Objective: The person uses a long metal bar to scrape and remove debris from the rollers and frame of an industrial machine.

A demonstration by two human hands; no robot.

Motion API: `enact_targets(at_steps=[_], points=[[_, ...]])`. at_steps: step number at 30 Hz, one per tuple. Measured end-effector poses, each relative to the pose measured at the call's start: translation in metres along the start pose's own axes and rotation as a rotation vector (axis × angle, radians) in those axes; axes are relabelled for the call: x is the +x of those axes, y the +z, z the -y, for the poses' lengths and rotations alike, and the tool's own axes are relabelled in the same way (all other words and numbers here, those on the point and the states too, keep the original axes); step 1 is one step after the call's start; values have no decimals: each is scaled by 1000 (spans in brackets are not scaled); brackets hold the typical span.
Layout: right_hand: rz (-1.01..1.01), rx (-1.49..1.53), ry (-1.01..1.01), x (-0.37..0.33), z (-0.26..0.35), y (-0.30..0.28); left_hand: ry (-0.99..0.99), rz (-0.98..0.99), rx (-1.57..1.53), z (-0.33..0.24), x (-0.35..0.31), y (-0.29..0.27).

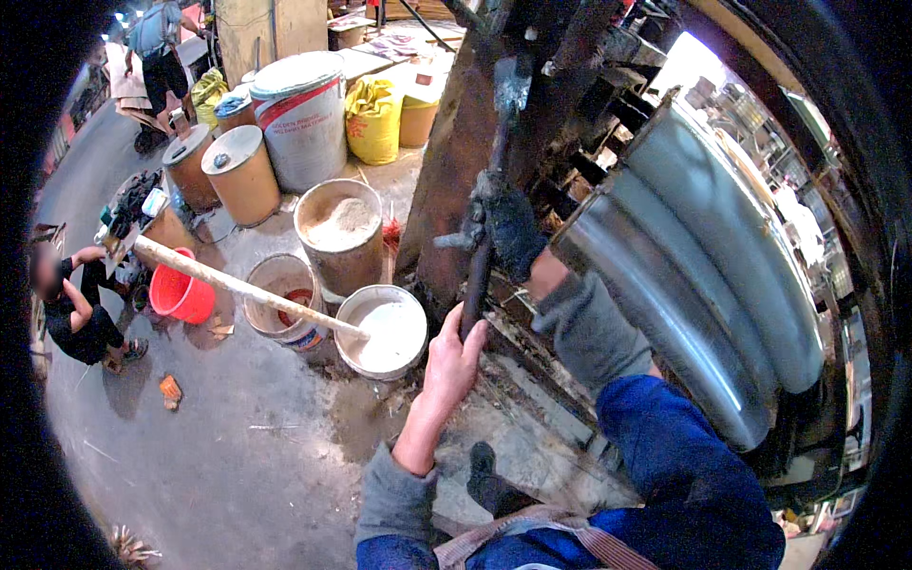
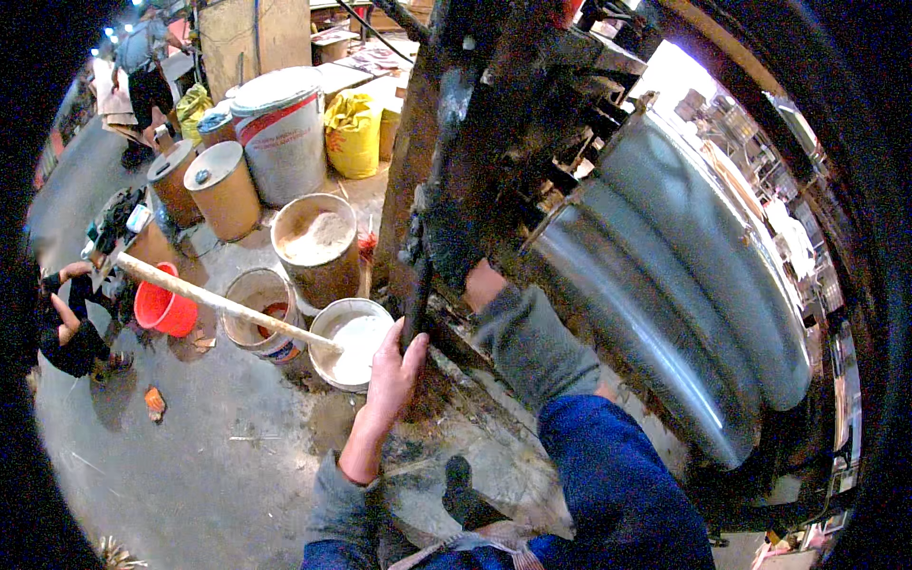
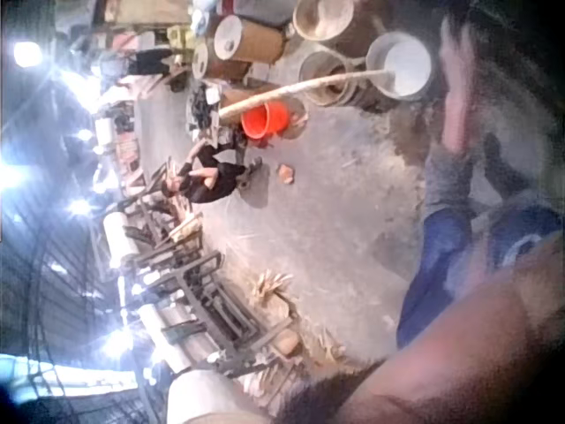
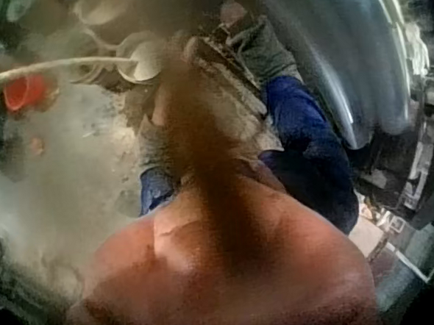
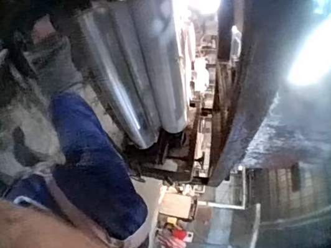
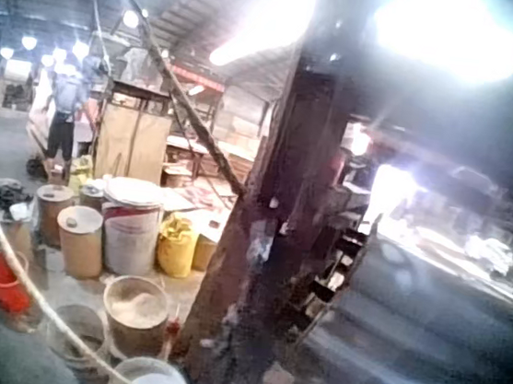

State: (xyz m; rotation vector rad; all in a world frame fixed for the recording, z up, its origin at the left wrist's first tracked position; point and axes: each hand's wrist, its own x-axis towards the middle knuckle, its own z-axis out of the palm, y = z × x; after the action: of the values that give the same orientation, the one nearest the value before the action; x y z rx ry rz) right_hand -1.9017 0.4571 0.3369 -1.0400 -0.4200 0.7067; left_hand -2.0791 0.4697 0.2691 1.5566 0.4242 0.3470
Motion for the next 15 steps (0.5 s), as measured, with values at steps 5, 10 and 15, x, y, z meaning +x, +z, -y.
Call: enact_targets(at_steps=[5,10,15], points=[[-78,-203,104,-29,-19,-12,-2,-90,-131,32,-37,44],[135,-80,92,57,13,-30,342,-238,-173,-20,45,36],[232,96,179,37,-1,-27,220,-205,-105,15,17,37]])
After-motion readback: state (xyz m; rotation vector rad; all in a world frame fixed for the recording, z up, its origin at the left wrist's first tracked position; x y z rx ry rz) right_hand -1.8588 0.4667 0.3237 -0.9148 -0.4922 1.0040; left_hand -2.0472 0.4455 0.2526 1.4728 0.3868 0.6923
